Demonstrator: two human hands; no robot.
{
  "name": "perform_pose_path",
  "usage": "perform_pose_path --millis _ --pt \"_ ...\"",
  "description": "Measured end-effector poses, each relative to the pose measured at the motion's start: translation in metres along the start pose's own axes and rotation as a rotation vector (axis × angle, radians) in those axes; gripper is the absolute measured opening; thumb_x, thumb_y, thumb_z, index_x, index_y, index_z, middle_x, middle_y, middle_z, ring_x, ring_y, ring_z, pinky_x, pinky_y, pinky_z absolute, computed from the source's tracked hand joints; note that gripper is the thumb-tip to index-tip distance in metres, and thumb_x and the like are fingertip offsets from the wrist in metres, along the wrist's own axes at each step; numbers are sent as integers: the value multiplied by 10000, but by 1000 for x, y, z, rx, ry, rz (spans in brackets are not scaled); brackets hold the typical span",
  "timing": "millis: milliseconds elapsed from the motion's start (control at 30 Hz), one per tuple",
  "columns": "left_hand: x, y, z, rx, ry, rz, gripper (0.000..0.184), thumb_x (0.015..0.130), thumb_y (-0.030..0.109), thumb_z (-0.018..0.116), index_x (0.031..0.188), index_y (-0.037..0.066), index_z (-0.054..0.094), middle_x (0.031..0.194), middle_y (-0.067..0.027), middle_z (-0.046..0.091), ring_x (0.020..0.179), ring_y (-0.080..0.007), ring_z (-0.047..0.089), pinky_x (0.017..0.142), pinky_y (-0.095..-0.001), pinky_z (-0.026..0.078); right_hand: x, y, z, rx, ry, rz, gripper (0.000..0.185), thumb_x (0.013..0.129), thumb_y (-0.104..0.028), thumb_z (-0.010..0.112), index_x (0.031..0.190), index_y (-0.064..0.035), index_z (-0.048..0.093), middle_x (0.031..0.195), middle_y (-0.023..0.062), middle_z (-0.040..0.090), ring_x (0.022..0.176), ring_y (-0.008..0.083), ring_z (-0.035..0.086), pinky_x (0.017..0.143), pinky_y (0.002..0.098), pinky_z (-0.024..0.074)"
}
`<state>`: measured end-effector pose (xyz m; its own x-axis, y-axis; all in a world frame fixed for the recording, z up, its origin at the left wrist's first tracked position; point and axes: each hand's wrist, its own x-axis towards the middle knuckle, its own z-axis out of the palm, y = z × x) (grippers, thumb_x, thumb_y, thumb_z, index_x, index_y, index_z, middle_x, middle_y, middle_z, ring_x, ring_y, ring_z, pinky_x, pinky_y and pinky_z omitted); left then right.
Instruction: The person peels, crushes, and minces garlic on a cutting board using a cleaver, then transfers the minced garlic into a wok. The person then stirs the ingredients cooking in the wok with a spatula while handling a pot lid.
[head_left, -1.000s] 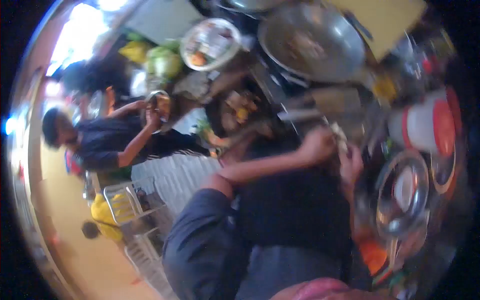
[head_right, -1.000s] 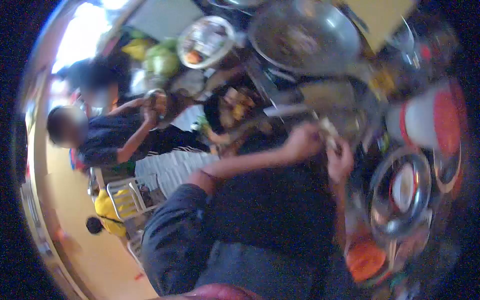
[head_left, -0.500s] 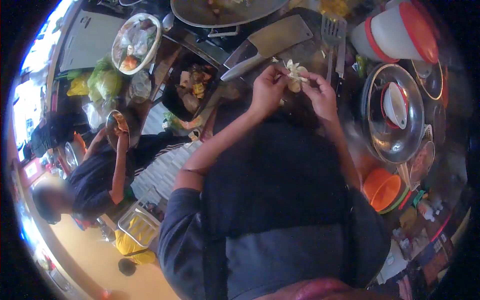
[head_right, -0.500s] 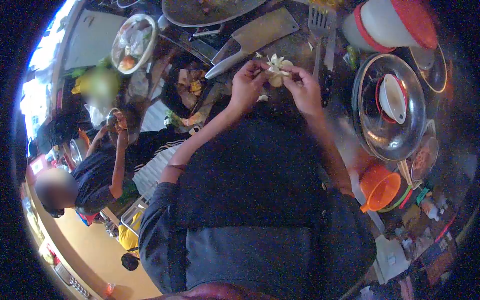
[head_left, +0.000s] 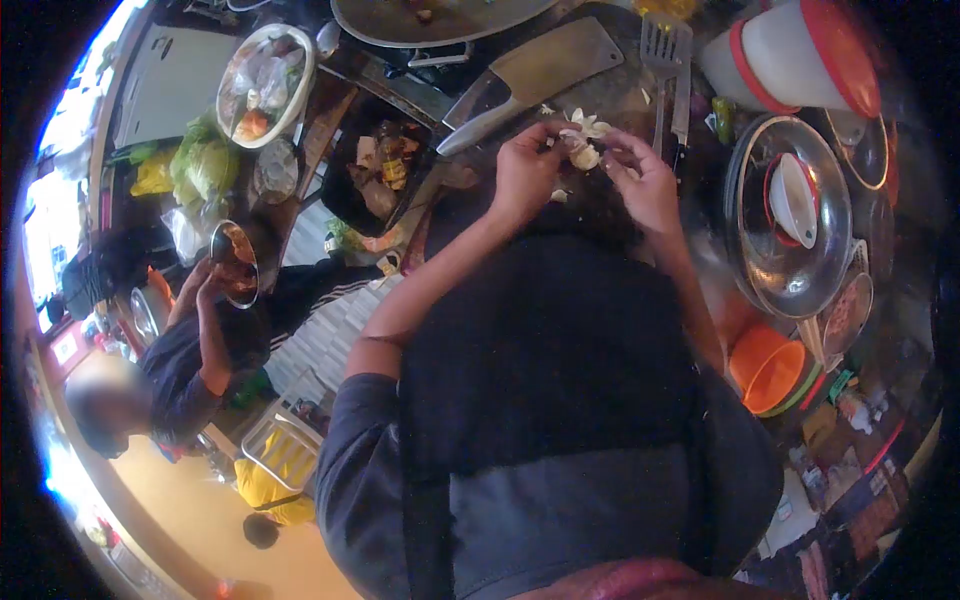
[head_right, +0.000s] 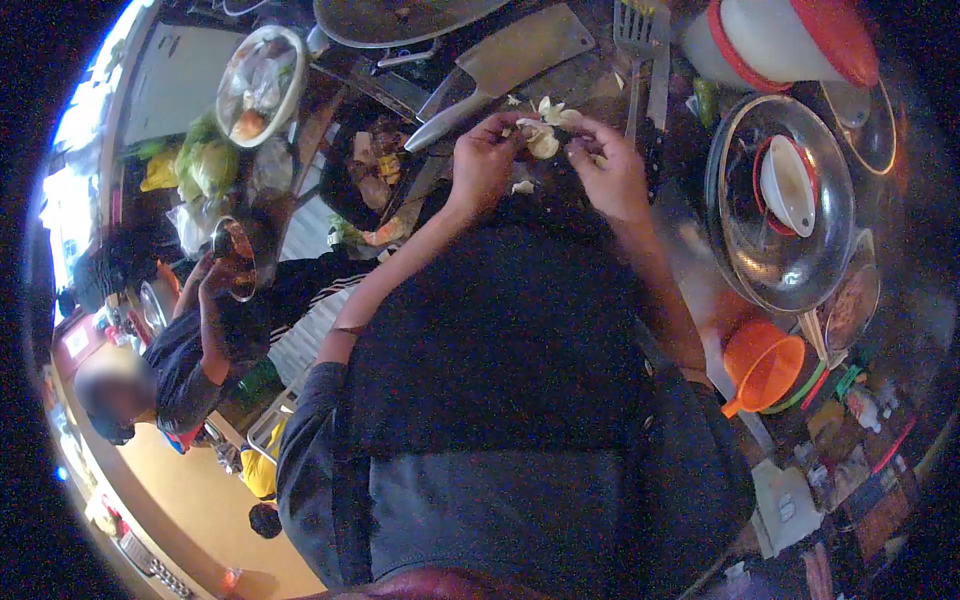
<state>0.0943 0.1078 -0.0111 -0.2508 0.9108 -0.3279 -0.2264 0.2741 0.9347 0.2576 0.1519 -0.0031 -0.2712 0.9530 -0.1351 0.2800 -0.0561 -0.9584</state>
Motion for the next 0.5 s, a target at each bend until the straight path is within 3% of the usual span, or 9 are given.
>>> perform_pose_path --millis 33,133,267,333,500 --pt "0 0 2 12 23 13 154 885 86 622 1008 -5 631 917 -47 663 768 -85 590 660 -241 498 -2 -5 -1 32 -104 178 291 847 -176 684 1106 -54 634 911 19 654 705 78 572 607 224 479" --pt "0 3 5 128 57 160 164 890 89 616 1031 5 620 933 -39 658 775 -88 589 664 -247 502 -4 -7 1 217 -162 230 284 845 -177 690 1088 -39 643 897 10 657 704 58 569 574 203 463" --pt "1 4 3 39 -11 59 180 876 72 627 1044 9 613 952 -45 652 798 -94 589 679 -244 498 -3 -4 6 138 -79 272 261 840 -185 699 1059 -48 662 843 8 659 681 58 567 576 207 463" --pt "3 4 1 -382 -64 -120 224 856 38 635 1074 8 595 977 -51 646 825 -113 602 706 -253 497 -3 -6 8 161 -11 164 246 834 -192 709 1029 -46 675 810 6 661 663 56 566 565 207 458" --pt "-1 8 2 -50 -107 -17 260 832 -7 632 1083 2 563 999 -74 638 865 -150 620 756 -286 510 -1 -10 6 82 25 120 237 836 -198 709 1025 -59 679 809 -3 665 652 55 568 566 211 459"
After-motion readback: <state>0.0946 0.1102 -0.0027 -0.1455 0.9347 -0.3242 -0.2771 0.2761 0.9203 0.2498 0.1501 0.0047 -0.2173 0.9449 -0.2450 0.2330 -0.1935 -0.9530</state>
